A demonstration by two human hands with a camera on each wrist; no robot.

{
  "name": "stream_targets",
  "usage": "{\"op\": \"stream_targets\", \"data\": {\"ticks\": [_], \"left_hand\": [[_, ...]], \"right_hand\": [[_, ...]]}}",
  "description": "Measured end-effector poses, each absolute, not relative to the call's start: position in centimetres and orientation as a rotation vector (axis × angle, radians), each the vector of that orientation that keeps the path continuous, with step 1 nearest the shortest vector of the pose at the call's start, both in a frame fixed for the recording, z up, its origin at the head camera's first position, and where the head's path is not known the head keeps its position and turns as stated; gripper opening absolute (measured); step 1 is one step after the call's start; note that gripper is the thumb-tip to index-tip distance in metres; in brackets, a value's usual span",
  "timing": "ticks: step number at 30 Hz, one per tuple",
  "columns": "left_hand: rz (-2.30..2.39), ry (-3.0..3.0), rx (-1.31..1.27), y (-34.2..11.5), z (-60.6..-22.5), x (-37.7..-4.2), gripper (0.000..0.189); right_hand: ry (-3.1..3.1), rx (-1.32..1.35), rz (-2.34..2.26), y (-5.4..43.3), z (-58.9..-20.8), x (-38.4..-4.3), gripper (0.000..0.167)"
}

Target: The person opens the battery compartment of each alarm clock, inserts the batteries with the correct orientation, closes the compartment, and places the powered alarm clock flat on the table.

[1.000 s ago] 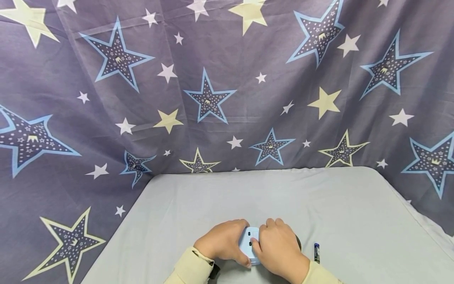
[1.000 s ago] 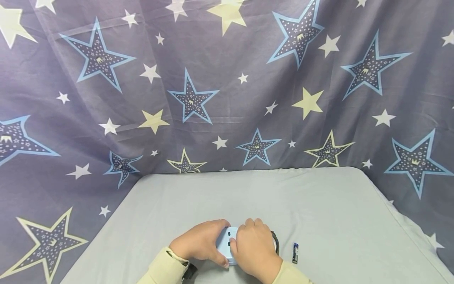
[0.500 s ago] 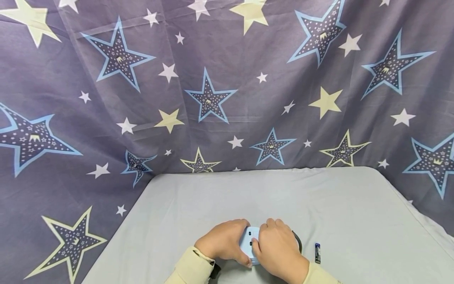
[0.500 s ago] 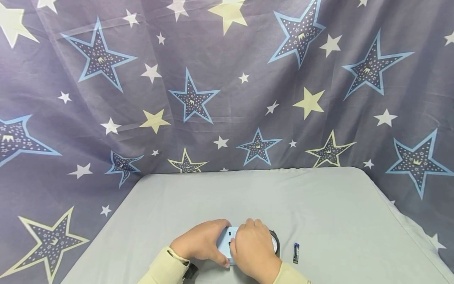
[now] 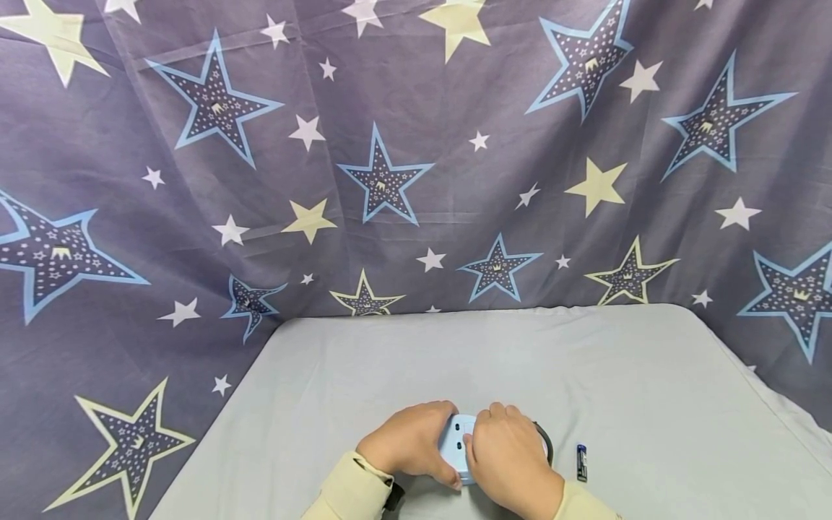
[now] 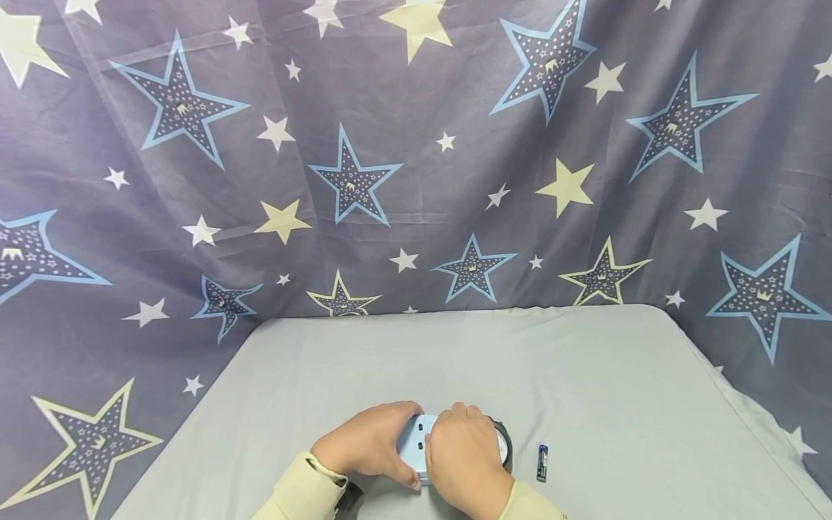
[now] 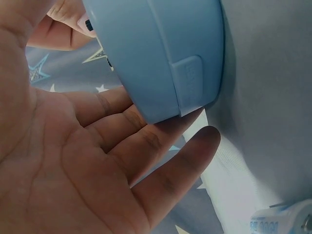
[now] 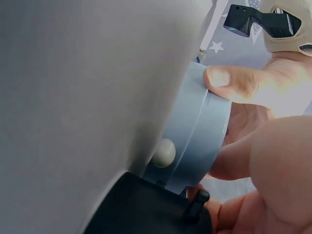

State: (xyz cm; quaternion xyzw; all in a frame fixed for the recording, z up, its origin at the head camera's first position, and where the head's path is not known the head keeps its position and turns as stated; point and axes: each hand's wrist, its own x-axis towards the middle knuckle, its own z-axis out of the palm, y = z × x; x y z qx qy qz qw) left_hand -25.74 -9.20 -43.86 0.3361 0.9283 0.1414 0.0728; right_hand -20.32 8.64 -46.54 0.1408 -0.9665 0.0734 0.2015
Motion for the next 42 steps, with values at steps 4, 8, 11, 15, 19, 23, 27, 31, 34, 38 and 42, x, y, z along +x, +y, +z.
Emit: {"op": "stream_targets", "data": {"ticks": [4, 8, 11, 15, 19, 23, 27, 31, 34, 38, 42], "left_hand": [[0.412, 2.799, 1.016, -9.2, -43.84, -25.75, 0.079], [0.401, 2.8, 1.018, -9.17, -43.72, -25.75, 0.08], [0.392, 2.798, 1.023, -9.11, -43.64, -25.79, 0.08], [0.393, 2.798, 1.023, -9.05, -43.56, -25.88, 0.078], [0.398, 2.798, 1.018, -9.05, -43.51, -25.95, 0.077], [0.399, 2.799, 1.016, -9.09, -43.5, -25.94, 0.077], [0.4, 2.799, 1.012, -9.14, -43.49, -25.87, 0.077], [0.395, 2.797, 1.013, -9.16, -43.53, -25.83, 0.077], [0.392, 2.799, 1.012, -9.17, -43.61, -25.84, 0.078], [0.399, 2.799, 1.0, -9.16, -43.7, -25.84, 0.08], [0.424, 2.786, 0.983, -9.08, -43.68, -25.74, 0.083]], "right_hand": [[-2.697, 0.398, 0.2, 8.58, -46.49, -20.28, 0.036], [-2.702, 0.39, 0.198, 8.61, -46.48, -20.31, 0.037], [-2.699, 0.389, 0.199, 8.67, -46.48, -20.39, 0.038], [-2.696, 0.392, 0.206, 8.71, -46.42, -20.47, 0.039], [-2.705, 0.398, 0.214, 8.7, -46.28, -20.46, 0.039], [-2.705, 0.414, 0.222, 8.69, -46.27, -20.51, 0.038], [-2.697, 0.426, 0.221, 8.7, -46.39, -20.61, 0.039], [-2.692, 0.429, 0.22, 8.71, -46.54, -20.66, 0.039], [-2.689, 0.427, 0.227, 8.71, -46.58, -20.64, 0.039], [-2.69, 0.424, 0.238, 8.75, -46.46, -20.6, 0.039], [-2.712, 0.418, 0.263, 8.84, -46.3, -20.59, 0.035]]}}
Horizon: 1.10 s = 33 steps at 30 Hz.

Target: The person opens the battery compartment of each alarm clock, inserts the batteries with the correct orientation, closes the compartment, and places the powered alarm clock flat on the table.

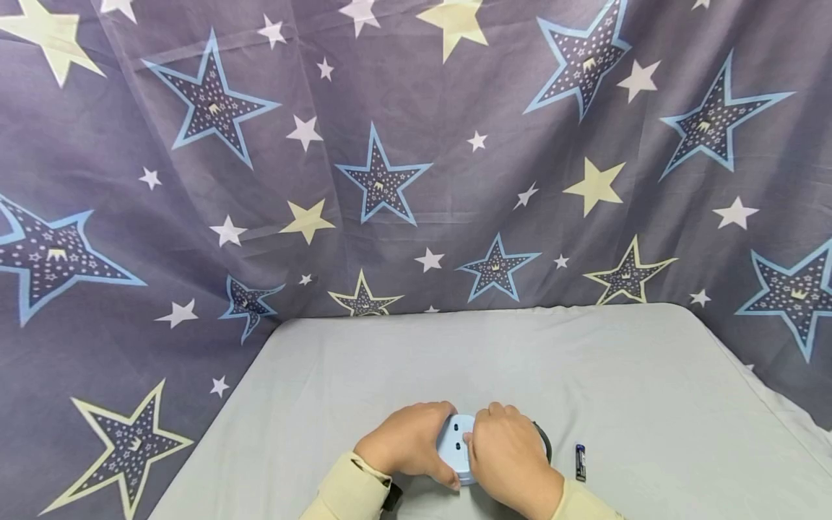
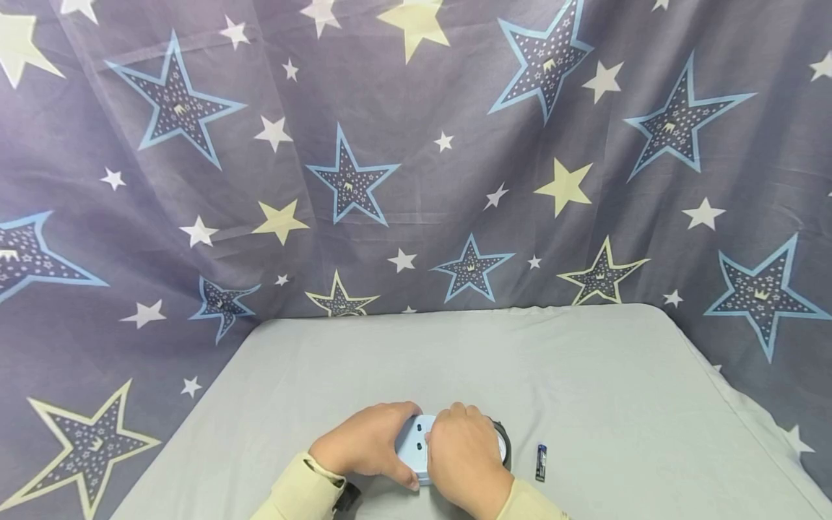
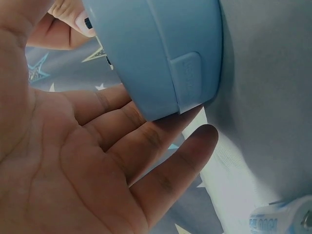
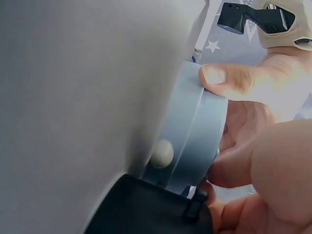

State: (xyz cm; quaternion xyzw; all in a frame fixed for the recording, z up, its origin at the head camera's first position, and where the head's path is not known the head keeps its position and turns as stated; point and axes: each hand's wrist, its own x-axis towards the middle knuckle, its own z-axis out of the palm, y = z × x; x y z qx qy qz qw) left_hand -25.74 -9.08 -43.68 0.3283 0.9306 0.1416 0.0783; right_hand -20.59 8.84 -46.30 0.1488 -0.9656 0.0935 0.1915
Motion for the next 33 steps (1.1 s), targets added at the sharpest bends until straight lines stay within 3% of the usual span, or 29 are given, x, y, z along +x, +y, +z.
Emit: {"op": "stream_targets", "data": {"ticks": [33], "left_hand": [[0.451, 2.778, 0.999, -9.34, -43.91, -25.8, 0.08]], "right_hand": [[-2.752, 0.41, 0.348, 9.24, -45.53, -20.71, 0.028]]}}
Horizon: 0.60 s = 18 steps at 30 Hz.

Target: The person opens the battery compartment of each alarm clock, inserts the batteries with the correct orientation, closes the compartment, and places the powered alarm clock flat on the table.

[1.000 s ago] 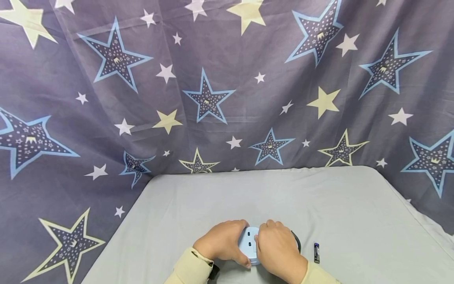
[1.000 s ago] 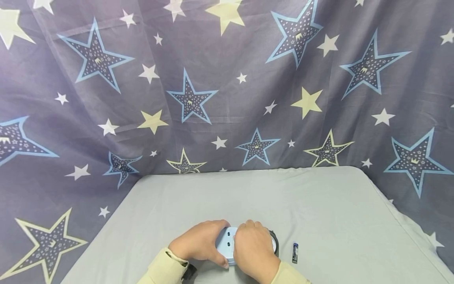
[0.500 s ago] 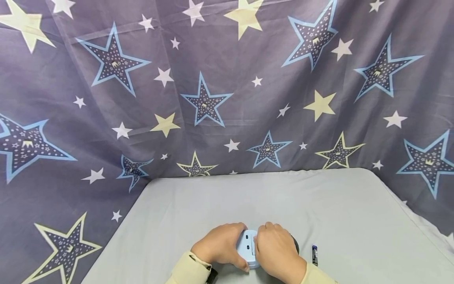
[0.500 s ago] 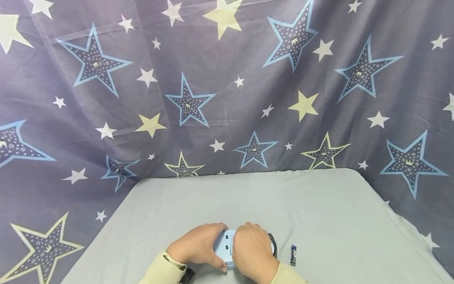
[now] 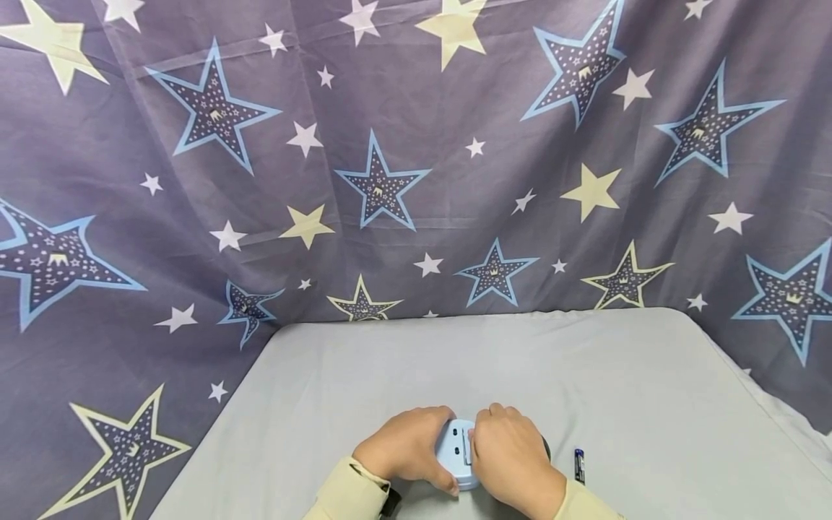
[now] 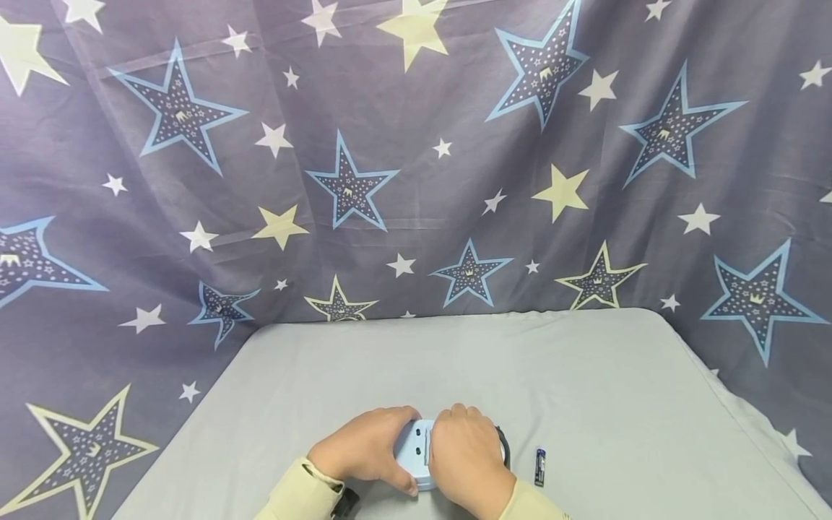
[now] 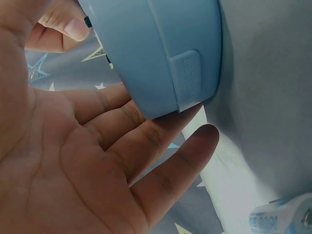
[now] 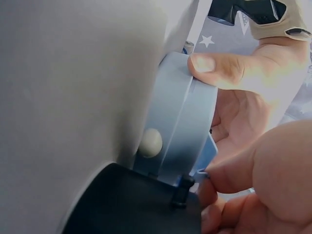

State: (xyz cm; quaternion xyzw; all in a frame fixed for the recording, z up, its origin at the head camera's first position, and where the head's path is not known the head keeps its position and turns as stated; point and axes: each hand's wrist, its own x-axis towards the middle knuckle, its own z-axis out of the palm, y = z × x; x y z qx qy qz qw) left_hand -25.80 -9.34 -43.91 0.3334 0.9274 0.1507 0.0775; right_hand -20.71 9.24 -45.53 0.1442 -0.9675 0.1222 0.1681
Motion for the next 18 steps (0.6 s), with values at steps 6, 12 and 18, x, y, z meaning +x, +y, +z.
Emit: {"op": "stream_targets", "data": {"ticks": [6, 12, 18], "left_hand": [[0.452, 2.78, 0.982, -9.29, -43.72, -25.61, 0.08], [0.448, 2.78, 0.984, -9.26, -43.61, -25.62, 0.083], [0.445, 2.782, 0.987, -9.27, -43.61, -25.68, 0.084]], "right_hand": [[-2.762, 0.416, 0.345, 9.23, -45.47, -20.65, 0.028], [-2.763, 0.419, 0.336, 9.21, -45.47, -20.6, 0.027], [-2.738, 0.428, 0.315, 9.2, -45.31, -20.54, 0.028]]}}
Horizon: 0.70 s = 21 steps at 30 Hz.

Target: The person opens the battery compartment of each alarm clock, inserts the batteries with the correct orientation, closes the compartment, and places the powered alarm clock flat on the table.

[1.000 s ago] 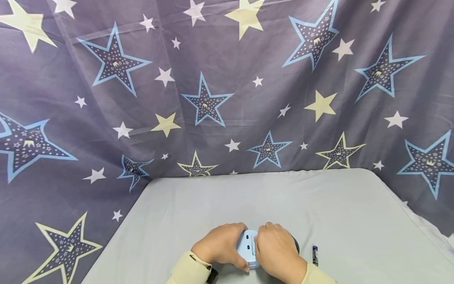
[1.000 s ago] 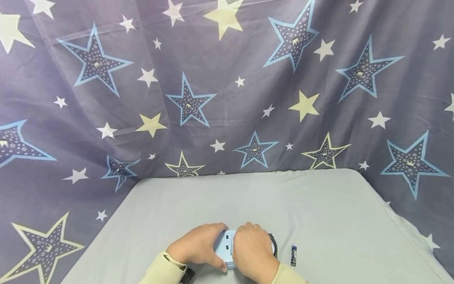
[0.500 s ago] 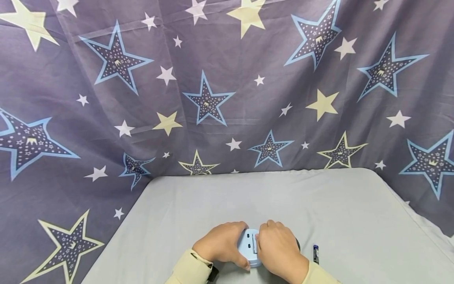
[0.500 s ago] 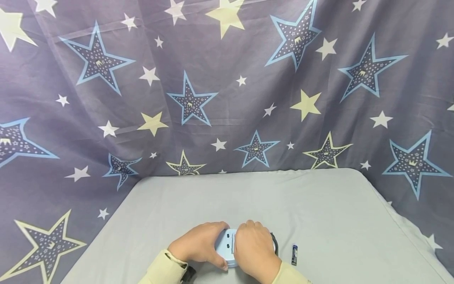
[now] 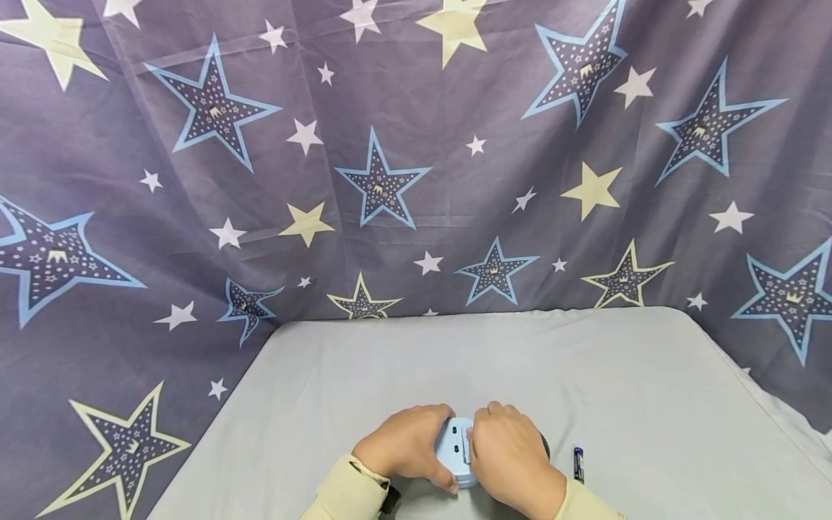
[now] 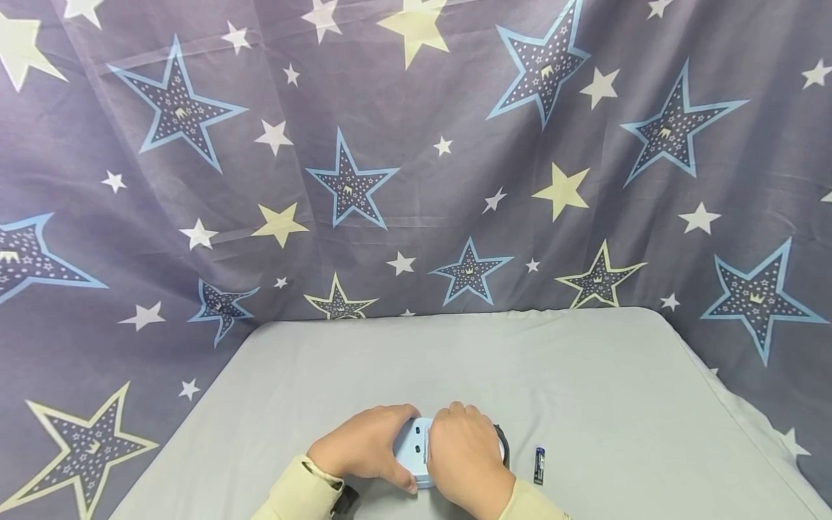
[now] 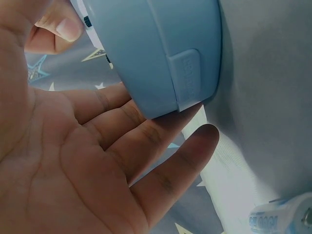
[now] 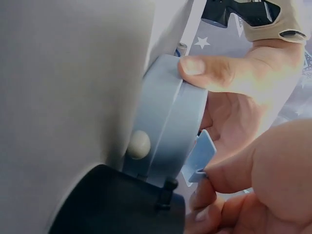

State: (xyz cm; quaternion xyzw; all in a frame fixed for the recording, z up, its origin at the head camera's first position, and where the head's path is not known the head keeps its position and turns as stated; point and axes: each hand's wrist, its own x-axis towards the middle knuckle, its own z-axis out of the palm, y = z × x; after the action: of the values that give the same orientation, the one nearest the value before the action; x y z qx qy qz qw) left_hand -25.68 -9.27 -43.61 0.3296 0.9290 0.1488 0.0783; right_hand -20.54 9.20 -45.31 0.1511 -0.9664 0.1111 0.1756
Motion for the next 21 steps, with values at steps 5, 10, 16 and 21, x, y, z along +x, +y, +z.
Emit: {"op": "stream_targets", "data": {"ticks": [5, 10, 16, 21], "left_hand": [[0.442, 2.781, 0.989, -9.3, -43.64, -25.72, 0.084], [0.446, 2.781, 0.989, -9.34, -43.72, -25.7, 0.083], [0.446, 2.78, 0.993, -9.35, -43.84, -25.69, 0.083], [0.435, 2.778, 1.006, -9.38, -43.79, -25.78, 0.084]], "right_hand": [[-2.723, 0.438, 0.32, 9.21, -45.06, -20.34, 0.027], [-2.723, 0.448, 0.326, 9.23, -44.86, -20.11, 0.026], [-2.753, 0.435, 0.334, 9.3, -44.63, -19.9, 0.025], [-2.753, 0.438, 0.338, 9.35, -44.39, -19.71, 0.025]]}}
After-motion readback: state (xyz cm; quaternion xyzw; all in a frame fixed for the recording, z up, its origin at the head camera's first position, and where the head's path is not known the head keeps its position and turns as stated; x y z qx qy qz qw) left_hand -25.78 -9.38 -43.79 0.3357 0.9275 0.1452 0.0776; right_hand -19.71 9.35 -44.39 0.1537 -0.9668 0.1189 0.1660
